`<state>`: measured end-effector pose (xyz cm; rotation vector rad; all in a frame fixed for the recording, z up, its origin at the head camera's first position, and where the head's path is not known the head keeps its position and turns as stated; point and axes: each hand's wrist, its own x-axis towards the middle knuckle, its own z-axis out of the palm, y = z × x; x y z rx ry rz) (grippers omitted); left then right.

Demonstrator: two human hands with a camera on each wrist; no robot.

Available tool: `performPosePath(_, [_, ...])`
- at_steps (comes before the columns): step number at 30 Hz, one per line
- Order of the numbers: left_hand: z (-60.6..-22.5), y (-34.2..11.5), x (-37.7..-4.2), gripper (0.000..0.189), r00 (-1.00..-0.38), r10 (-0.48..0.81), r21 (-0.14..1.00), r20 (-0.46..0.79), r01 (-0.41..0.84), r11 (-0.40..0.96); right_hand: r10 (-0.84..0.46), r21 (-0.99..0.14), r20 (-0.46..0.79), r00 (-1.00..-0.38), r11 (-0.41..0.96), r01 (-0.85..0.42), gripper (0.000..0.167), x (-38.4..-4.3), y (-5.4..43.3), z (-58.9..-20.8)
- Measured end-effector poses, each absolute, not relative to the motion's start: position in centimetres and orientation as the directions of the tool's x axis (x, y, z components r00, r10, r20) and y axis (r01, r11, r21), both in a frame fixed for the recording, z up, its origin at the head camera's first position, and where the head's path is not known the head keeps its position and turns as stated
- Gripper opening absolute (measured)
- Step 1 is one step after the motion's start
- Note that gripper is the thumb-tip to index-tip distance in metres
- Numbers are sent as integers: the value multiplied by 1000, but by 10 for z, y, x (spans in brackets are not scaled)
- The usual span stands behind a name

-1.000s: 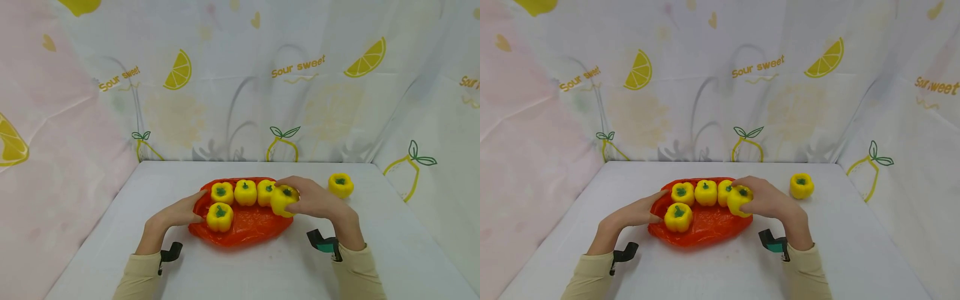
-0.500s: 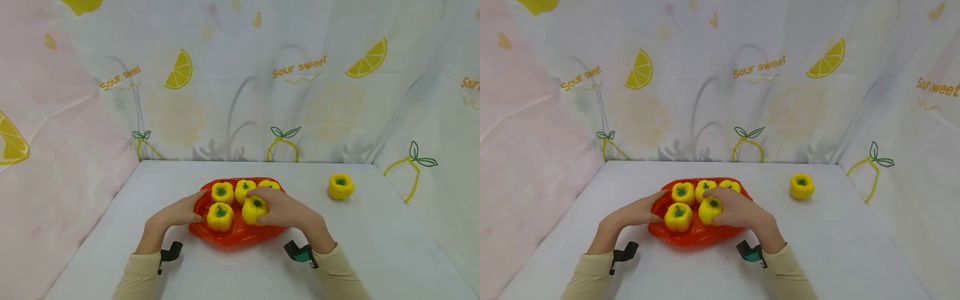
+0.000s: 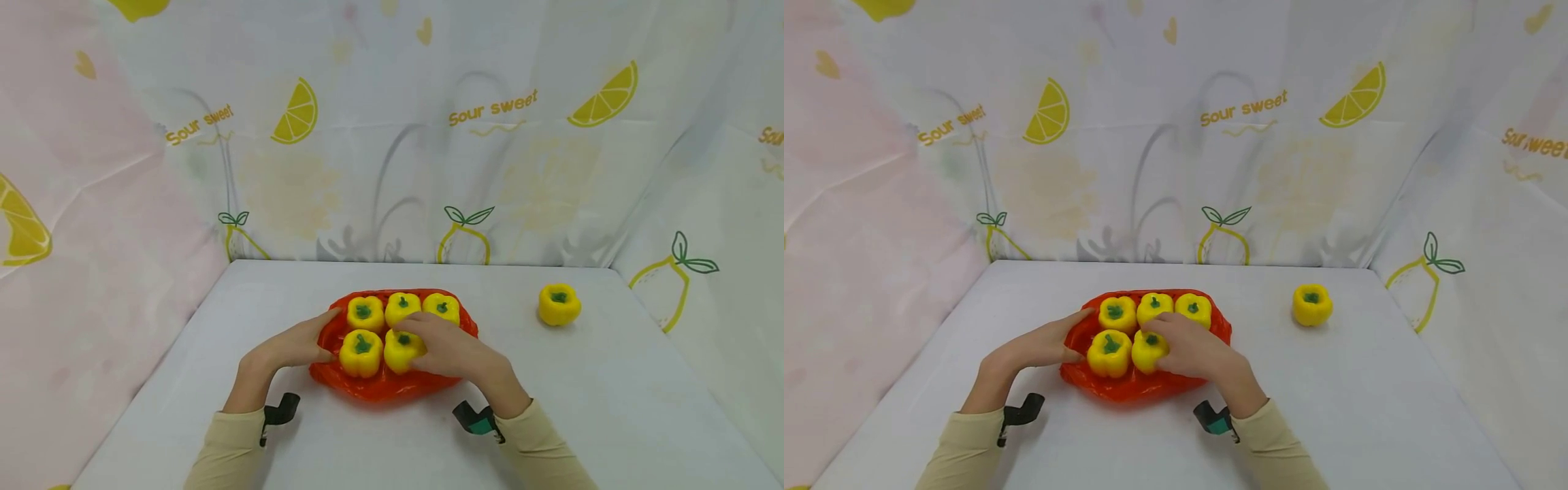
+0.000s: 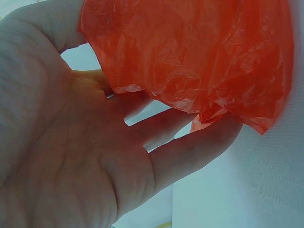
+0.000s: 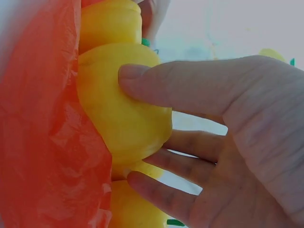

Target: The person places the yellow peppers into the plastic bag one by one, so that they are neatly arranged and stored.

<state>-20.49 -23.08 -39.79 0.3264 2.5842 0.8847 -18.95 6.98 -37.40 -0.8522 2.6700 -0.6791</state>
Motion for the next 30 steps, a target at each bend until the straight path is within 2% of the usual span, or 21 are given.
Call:
performPosePath(13, [-396, -229, -204, 88, -897, 341, 634, -281, 94, 768, -565, -414, -49, -824, 762, -498, 53, -187, 66, -375])
performPosePath(20, [-397, -230, -204, 88, -898, 337, 638, -283, 86, 765, -564, -495, -26, -825, 724, -480, 53, -189, 77, -368])
performPosePath(30, [-398, -228, -205, 87, -897, 334, 630, -289, 84, 772, -511, -532, 23, -859, 721, -444, 52, -199, 102, -361])
